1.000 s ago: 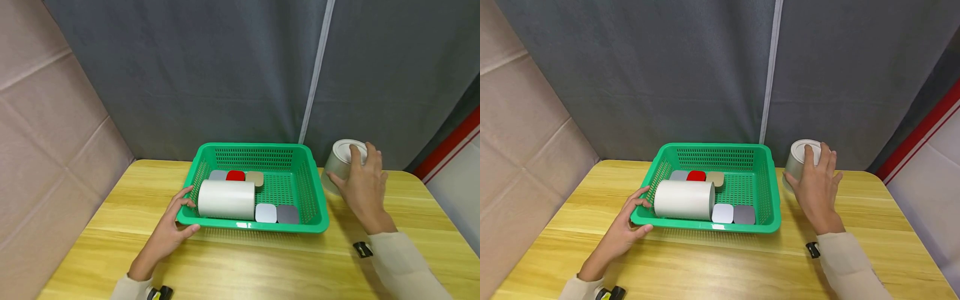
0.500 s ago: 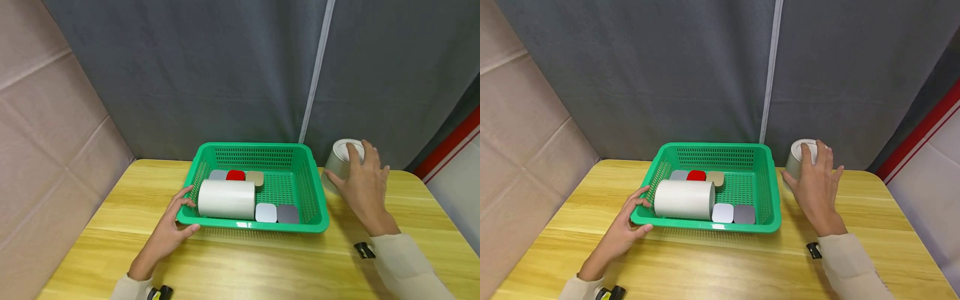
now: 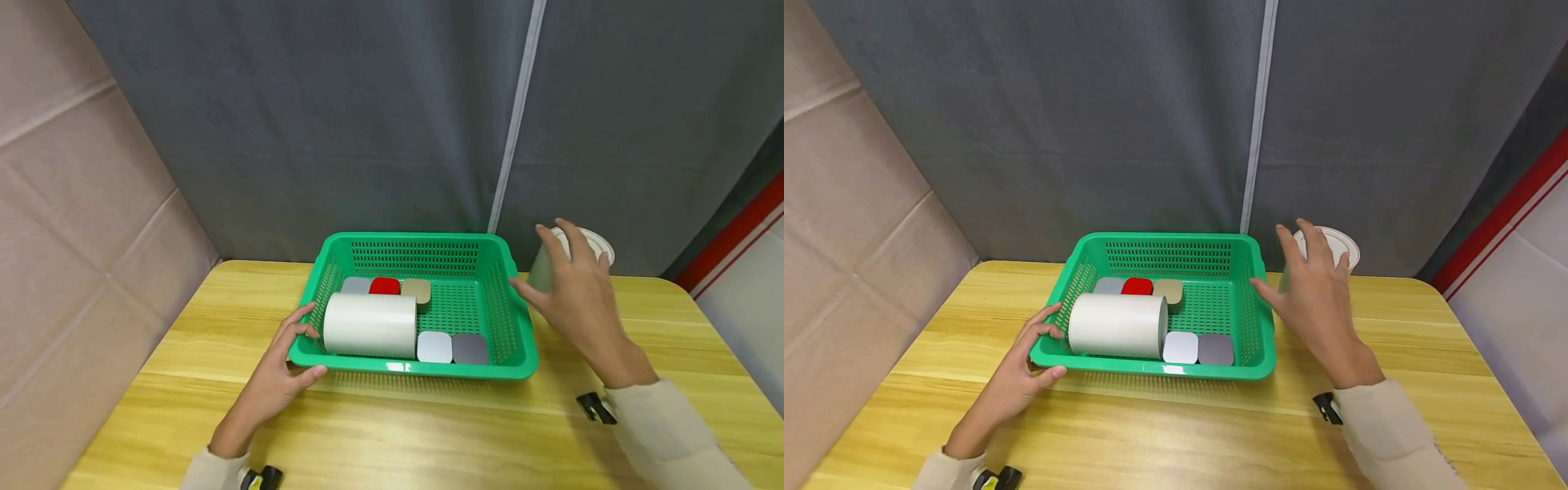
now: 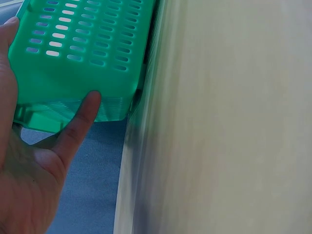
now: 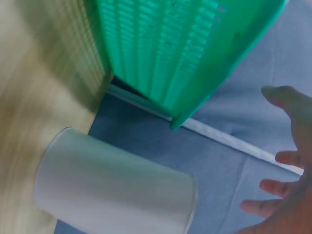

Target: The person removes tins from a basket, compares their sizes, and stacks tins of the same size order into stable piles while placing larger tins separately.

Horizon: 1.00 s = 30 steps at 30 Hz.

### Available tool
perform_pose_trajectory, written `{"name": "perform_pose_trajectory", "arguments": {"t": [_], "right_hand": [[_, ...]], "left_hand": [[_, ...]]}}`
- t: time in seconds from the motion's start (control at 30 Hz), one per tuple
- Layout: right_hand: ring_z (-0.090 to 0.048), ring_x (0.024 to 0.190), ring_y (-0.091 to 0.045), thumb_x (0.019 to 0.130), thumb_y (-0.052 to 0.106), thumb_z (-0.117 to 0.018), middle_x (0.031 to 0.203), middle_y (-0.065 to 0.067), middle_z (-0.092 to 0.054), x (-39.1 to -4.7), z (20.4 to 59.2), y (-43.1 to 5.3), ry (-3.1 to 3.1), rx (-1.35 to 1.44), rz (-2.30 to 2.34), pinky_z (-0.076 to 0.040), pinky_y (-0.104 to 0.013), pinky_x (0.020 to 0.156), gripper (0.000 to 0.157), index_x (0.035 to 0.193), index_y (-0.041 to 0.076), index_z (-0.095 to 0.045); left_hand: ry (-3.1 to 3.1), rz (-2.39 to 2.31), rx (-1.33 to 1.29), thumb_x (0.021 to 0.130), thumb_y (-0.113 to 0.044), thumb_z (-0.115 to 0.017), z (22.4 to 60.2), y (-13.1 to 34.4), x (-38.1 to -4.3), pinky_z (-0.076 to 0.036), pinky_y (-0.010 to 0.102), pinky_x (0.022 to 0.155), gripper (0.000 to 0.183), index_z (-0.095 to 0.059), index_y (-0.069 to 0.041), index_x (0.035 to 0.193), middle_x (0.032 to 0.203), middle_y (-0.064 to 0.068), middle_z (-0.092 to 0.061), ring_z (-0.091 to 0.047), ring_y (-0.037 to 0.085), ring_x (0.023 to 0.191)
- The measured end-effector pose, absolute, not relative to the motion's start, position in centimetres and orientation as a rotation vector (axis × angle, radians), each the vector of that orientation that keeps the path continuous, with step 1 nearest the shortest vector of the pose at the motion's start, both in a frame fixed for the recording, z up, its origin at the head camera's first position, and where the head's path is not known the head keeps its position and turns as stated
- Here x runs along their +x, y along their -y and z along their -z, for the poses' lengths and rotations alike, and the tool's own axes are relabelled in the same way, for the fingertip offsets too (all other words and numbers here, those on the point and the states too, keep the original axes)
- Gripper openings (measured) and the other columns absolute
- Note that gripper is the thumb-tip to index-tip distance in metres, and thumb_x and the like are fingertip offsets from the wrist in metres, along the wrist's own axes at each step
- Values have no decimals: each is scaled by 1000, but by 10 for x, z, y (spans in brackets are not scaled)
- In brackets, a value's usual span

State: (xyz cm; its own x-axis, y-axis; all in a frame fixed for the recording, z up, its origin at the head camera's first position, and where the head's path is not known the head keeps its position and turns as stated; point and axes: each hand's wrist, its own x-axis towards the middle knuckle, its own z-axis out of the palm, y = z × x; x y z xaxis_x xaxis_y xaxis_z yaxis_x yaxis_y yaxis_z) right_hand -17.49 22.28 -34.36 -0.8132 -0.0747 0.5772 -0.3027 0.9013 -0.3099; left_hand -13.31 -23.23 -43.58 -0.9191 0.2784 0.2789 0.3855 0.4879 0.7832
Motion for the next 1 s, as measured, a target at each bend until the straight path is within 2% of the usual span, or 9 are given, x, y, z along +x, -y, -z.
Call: {"name": "perform_pose_trajectory", "arguments": {"t": [0.17, 0.27, 0.3, 0.4, 0.5, 0.57, 0.87, 1.0], "right_hand": [[-55, 125, -59, 76, 25, -94, 154, -28, -45, -173, 337, -212, 2497, 408, -496, -33, -86, 101, 89, 151, 8, -49], [-57, 122, -57, 76, 27, -94, 153, -29, -46, -173, 333, -207, 2499, 499, -481, -40, -79, 101, 88, 151, 9, -50], [-57, 123, -57, 77, 27, -93, 153, -29, -46, -173, 332, -205, 2502, 533, -478, -42, -77, 101, 88, 151, 10, -50], [-55, 127, -54, 78, 26, -93, 155, -27, -44, -174, 328, -200, 2520, 631, -496, -48, -69, 97, 86, 152, 11, -50], [-54, 131, -51, 80, 25, -92, 158, -24, -42, -174, 325, -195, 2556, 718, -524, -56, -61, 88, 86, 153, 14, -48], [-54, 133, -49, 81, 26, -91, 160, -22, -41, -176, 323, -191, 2590, 765, -542, -58, -56, 83, 85, 154, 16, -48], [-60, 130, -40, 85, 34, -88, 165, -13, -38, -185, 317, -174, 2736, 930, -599, -57, -38, 70, 83, 156, 25, -48], [-59, 132, -40, 84, 36, -88, 167, -10, -36, -191, 312, -166, 2749, 1028, -598, -56, -34, 67, 81, 155, 27, -50]], "left_hand": [[2614, 1404, -582, 88, -14, -84, 436, 232, -133, -29, 9, 108, 42, -54, -15, 118, 171, -1, -28, -22, 44, 158], [2620, 1396, -578, 88, -14, -84, 435, 232, -132, -29, 11, 110, 42, -54, -15, 118, 171, -2, -28, -22, 44, 158], [2623, 1393, -574, 88, -14, -84, 435, 232, -132, -30, 15, 112, 42, -54, -15, 118, 171, -2, -28, -22, 43, 158], [2624, 1399, -575, 88, -13, -84, 435, 232, -132, -35, 39, 118, 42, -54, -14, 118, 171, -2, -27, -22, 44, 158], [2616, 1414, -588, 88, -12, -84, 434, 232, -133, -32, 67, 115, 42, -55, -14, 118, 171, 0, -27, -21, 46, 158], [2610, 1425, -598, 88, -12, -84, 434, 233, -133, -28, 75, 113, 42, -55, -14, 118, 171, 0, -27, -20, 47, 158], [2626, 1417, -592, 88, -15, -84, 431, 234, -132, -29, 76, 113, 43, -57, -19, 122, 171, -3, -28, -21, 44, 158], [2628, 1415, -594, 88, -15, -84, 430, 233, -131, -30, 75, 113, 43, -57, -18, 122, 171, -2, -28, -21, 44, 158]]}}
